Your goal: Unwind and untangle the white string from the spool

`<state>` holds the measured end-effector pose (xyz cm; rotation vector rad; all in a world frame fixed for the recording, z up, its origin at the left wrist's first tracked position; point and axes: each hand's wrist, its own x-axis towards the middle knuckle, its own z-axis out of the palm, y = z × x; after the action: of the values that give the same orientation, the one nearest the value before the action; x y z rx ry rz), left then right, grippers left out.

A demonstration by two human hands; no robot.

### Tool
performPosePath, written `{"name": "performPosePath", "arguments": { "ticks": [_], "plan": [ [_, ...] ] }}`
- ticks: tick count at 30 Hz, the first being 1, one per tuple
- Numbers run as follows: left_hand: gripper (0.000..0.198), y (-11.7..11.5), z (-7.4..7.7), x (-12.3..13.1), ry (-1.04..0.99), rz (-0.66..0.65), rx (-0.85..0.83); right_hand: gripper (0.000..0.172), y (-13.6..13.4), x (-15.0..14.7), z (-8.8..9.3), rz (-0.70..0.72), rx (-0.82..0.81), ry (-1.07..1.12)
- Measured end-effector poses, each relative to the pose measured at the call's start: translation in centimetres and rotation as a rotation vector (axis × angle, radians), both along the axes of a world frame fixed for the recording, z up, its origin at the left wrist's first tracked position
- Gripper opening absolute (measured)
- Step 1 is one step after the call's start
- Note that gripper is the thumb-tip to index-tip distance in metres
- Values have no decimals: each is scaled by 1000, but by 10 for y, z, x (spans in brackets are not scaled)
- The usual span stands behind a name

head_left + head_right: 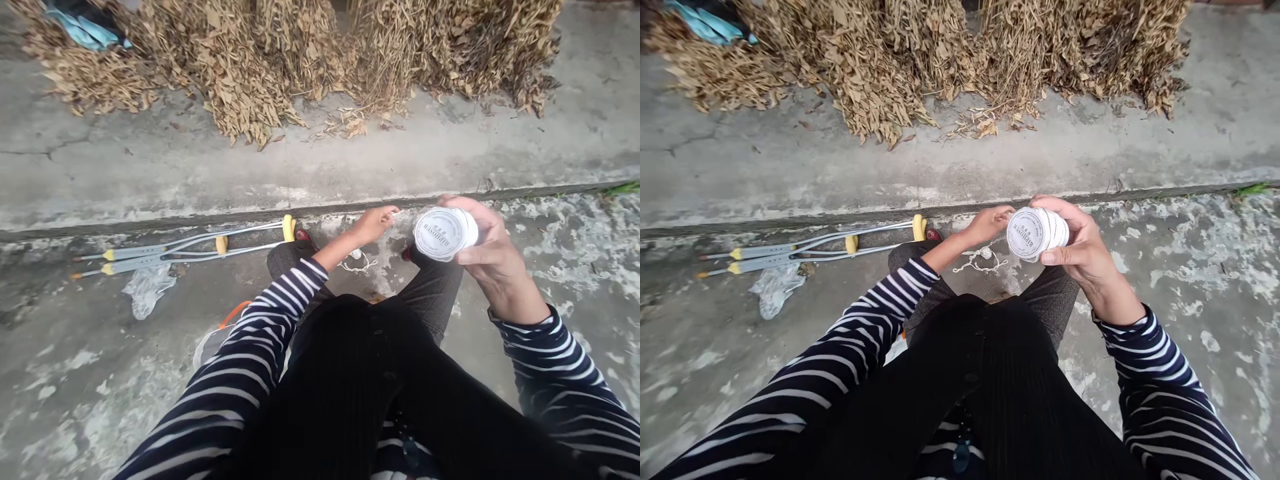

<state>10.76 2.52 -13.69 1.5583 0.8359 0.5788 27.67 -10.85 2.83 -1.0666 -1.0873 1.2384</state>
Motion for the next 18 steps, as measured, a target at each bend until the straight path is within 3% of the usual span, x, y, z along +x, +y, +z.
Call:
{"name": "performPosePath", "arguments": {
  "ticks": [2, 5, 9, 13, 18],
  "plan": [
    [38, -20, 14, -6, -120, -15, -21, 67, 0, 1, -1, 5, -19, -7],
    [29, -45, 45, -22, -304, -35, -126, 65, 2, 2, -2, 13, -30, -25],
    [39, -62, 82, -35, -365, 19, -136, 65, 6, 2, -6, 18, -30, -50],
    [34, -57, 94, -43, -286, 47, -110, 66, 6, 3, -10, 46, -25, -22],
    [41, -38, 103, -64, -350, -228, -349, 62, 4, 7, -11, 150, -23, -23]
  ]
}}
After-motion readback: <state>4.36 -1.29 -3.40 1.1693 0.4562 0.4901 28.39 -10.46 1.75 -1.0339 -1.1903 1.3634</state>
